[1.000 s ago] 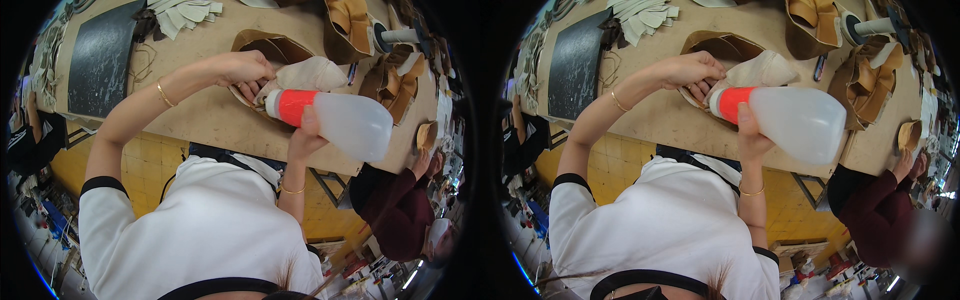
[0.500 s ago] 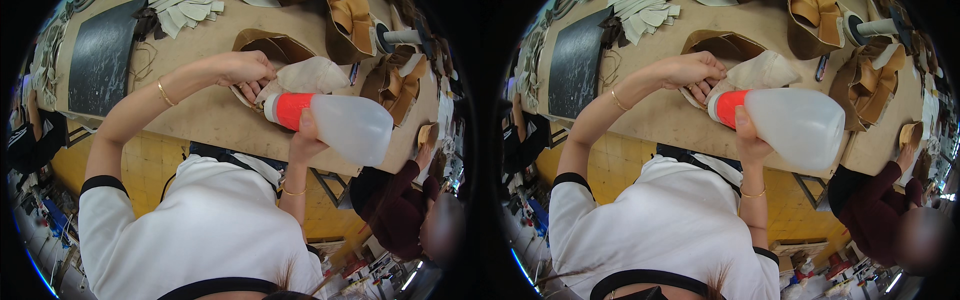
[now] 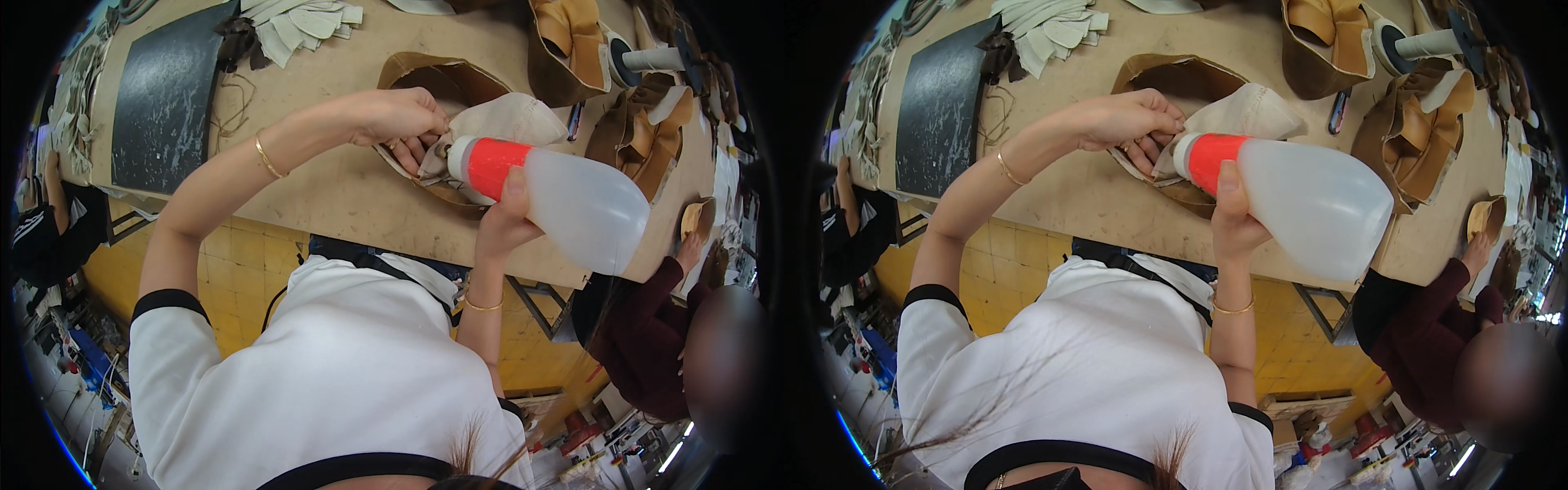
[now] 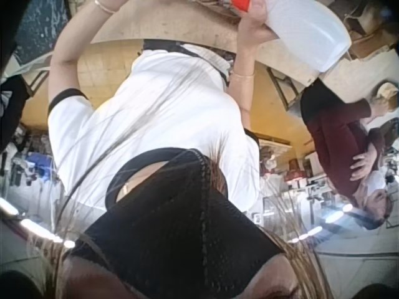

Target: The person applies glue from a squeeze bottle to the edges of a white leather piece inside a tan shoe upper. They repeatedly squeeze the bottle and reposition the leather to cover seams and edges.

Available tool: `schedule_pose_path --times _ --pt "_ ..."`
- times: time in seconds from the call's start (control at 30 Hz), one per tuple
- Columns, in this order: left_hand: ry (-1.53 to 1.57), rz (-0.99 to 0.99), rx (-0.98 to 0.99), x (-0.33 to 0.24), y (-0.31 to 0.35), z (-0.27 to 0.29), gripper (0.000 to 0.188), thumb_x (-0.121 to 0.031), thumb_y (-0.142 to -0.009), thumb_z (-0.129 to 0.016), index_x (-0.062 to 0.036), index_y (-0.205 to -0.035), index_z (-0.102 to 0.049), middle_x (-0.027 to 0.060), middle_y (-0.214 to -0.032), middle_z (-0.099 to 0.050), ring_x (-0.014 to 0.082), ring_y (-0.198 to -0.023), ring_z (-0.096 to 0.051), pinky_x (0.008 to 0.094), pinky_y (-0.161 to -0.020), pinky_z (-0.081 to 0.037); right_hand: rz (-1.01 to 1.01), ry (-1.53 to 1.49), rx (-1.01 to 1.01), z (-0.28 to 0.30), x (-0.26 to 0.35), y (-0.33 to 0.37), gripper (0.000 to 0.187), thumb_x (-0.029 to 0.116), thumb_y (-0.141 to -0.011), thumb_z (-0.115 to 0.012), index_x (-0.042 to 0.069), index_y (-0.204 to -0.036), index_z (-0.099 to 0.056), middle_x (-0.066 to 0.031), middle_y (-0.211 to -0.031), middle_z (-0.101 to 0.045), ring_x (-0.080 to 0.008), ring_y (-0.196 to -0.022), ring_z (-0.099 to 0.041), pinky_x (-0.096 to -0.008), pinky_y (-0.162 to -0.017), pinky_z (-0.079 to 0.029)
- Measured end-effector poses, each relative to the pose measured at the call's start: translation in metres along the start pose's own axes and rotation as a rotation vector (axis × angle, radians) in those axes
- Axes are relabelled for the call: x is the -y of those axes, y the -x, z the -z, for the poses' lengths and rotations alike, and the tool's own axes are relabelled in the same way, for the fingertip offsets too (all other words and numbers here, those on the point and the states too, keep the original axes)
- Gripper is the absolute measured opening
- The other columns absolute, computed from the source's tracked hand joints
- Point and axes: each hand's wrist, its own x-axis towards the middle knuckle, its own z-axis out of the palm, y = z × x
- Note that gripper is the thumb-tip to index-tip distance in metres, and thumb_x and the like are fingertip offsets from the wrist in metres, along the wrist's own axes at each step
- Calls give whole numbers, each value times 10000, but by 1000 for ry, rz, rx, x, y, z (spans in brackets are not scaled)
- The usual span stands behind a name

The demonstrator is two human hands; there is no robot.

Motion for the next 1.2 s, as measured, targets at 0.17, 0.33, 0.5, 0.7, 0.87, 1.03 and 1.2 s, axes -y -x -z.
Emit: schedule_pose_path --times 0.17,0.33,0.5,0.7,0.87,1.03,1.2 --pt "43 -5 0 -1 4 0 350 -159 -900 -366 80 -1093 -536 150 -920 -645 177 -676 -651 267 -589 -566 73 48 4 -3 -1 -8 345 175 -745 -734 -28 -987 -594 -95 -965 -615 -198 -817 -576 -332 -779 -466" --pt "23 -5 -5 0 9 -1 454 -191 -871 -316 110 -1161 -493 181 -939 -635 222 -719 -651 306 -642 -566 80 47 14 -1 0 -7 358 162 -748 -721 -37 -1002 -567 -104 -974 -596 -204 -824 -568 -338 -781 -471" --pt "48 -44 4 -2 14 -2 492 -207 -856 -301 122 -1178 -474 202 -950 -627 241 -743 -651 323 -668 -565 -13 87 5 1 -2 -10 399 133 -765 -674 -52 -1072 -497 -125 -1041 -546 -209 -861 -550 -341 -809 -470" --pt "-2 44 -7 0 19 -2 510 -220 -861 -294 125 -1199 -458 225 -982 -621 256 -761 -652 328 -669 -567 40 29 33 -2 -1 -7 393 183 -723 -754 -25 -1006 -577 -94 -975 -605 -198 -841 -566 -332 -801 -462" --pt "13 -6 9 0 22 -1 518 -244 -878 -292 136 -1185 -464 233 -994 -619 274 -756 -651 333 -667 -569 -8 -37 18 -1 -1 -6 389 172 -713 -761 -14 -1002 -579 -91 -979 -602 -196 -850 -570 -334 -805 -464" --pt "47 9 -15 6 16 2 490 -252 -891 -305 116 -1139 -511 197 -983 -631 226 -751 -652 302 -669 -561 -53 -5 129 8 7 -2 391 149 -717 -752 -21 -1018 -570 -91 -986 -597 -194 -862 -567 -343 -819 -459" --pt "-151 -41 -57 11 -5 4 348 -230 -896 -428 50 -994 -610 94 -865 -648 111 -707 -628 245 -628 -542 -149 -135 -165 2 7 -13 402 172 -740 -725 -37 -1039 -555 -99 -1006 -590 -206 -874 -562 -346 -836 -447"
